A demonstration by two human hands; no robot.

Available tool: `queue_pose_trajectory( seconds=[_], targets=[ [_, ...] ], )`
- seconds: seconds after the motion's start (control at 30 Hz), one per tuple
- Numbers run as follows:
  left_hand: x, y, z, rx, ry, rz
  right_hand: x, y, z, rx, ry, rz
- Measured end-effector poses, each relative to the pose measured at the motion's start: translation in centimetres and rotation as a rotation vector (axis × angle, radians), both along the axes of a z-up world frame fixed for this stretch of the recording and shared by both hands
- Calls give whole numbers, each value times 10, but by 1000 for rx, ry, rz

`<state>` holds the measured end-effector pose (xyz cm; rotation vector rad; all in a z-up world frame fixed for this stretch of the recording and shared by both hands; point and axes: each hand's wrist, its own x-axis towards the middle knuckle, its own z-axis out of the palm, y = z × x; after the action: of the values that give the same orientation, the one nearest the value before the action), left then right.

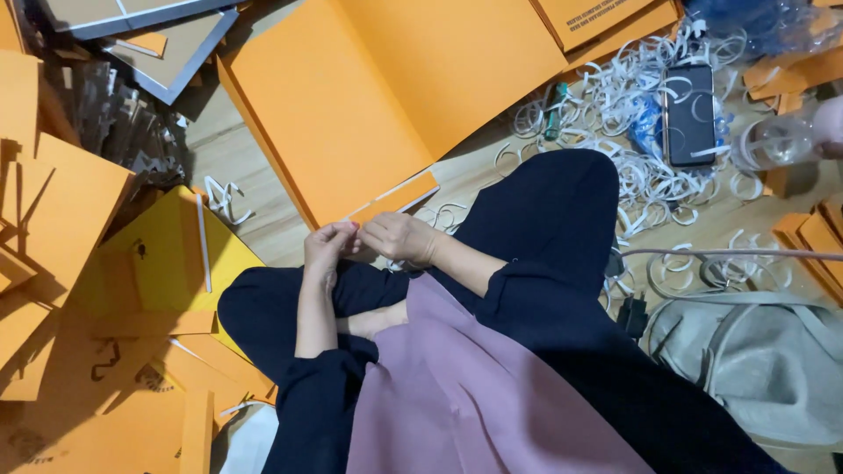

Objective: Assembling orange folders by peeling off adhesive strips and folding the bottom flaps.

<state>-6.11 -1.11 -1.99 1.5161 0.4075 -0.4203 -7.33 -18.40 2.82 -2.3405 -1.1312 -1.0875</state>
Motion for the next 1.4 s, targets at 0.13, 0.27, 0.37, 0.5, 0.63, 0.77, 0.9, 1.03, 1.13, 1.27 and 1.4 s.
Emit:
queue_pose_trajectory(
  seconds=[0.13, 0.27, 0.37, 0.5, 0.63, 0.77, 0.9, 1.03, 1.13, 1.27, 1.4],
  targets=[
    [3, 0, -5, -22, 26, 7, 2, 0, -3, -15, 40, -1],
    [2, -1, -2, -22, 43, 13, 4, 2, -12, -26, 44, -5],
    [3, -4, 10, -28, 42, 11, 6, 1, -13, -16, 78, -1],
    [6, -5, 6, -54, 45, 9, 8, -2, -11, 18, 96, -7],
    [8, -3, -13, -33, 12, 33, 6, 1, -21, 69, 116, -14],
    [7, -5, -5, -81, 34, 29, 5, -1, 9, 99, 226, 48],
    [7, -6, 12, -161, 52, 17, 6, -1, 23, 88, 320, 11],
    [8, -7, 14, -183, 48, -6, 6, -3, 12, 71, 368, -19],
    [9, -9, 13, -206, 71, -7, 6, -3, 3, 95, 413, -51],
    [9, -9, 12, -213, 75, -1, 9, -5, -3, 153, 494, -8],
    [10, -9, 11, -220, 72, -1, 11, -5, -3, 237, 539, 42]
  ],
)
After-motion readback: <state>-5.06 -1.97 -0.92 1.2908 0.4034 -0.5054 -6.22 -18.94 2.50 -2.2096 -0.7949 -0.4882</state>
